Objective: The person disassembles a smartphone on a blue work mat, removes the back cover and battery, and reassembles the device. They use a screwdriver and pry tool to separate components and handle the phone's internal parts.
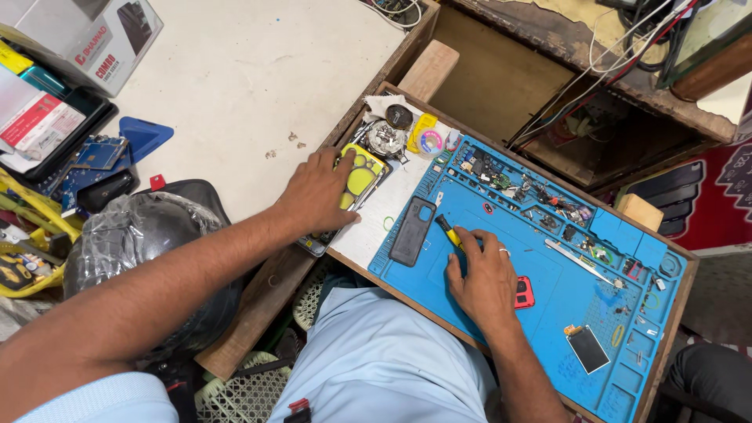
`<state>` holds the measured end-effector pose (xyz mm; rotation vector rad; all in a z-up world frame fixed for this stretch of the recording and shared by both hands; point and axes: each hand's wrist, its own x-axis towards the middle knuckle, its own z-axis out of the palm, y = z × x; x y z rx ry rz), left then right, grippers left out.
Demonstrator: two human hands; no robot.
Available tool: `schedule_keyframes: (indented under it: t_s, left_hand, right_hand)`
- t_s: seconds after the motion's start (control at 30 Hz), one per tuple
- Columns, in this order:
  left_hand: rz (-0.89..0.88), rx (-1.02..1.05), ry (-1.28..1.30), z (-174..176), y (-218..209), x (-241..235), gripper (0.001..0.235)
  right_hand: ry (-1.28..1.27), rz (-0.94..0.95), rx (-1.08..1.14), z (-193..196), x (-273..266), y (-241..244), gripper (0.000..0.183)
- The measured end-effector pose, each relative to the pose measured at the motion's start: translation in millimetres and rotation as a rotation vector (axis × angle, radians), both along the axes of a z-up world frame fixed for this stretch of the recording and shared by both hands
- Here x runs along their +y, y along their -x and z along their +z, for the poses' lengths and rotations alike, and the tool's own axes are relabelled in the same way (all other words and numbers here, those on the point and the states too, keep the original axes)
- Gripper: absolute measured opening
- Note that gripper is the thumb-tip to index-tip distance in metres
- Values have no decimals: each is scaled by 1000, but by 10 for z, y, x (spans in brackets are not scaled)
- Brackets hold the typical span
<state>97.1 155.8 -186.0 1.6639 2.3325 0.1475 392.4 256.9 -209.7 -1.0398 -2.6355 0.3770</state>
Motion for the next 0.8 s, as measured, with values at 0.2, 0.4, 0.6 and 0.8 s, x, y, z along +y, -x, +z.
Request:
schedule_keyframes:
  t_s: [0.2, 0.4, 0.6, 0.8]
  left_hand:
    - [34, -54, -55, -124, 1, 67, 118]
    - [89, -156, 78, -104, -64, 150, 117]
    - [85, -240, -38, -13, -64, 197, 115]
    - [-13, -275, -55, 173, -59, 410, 114]
  right_hand:
    - [-3, -1, 10, -8, 7, 13, 46]
    - [17, -9, 3, 1, 3, 12, 46]
    - [-6, -2, 2, 46, -3, 16, 46]
    - [67, -39, -29, 5, 20, -42, 56]
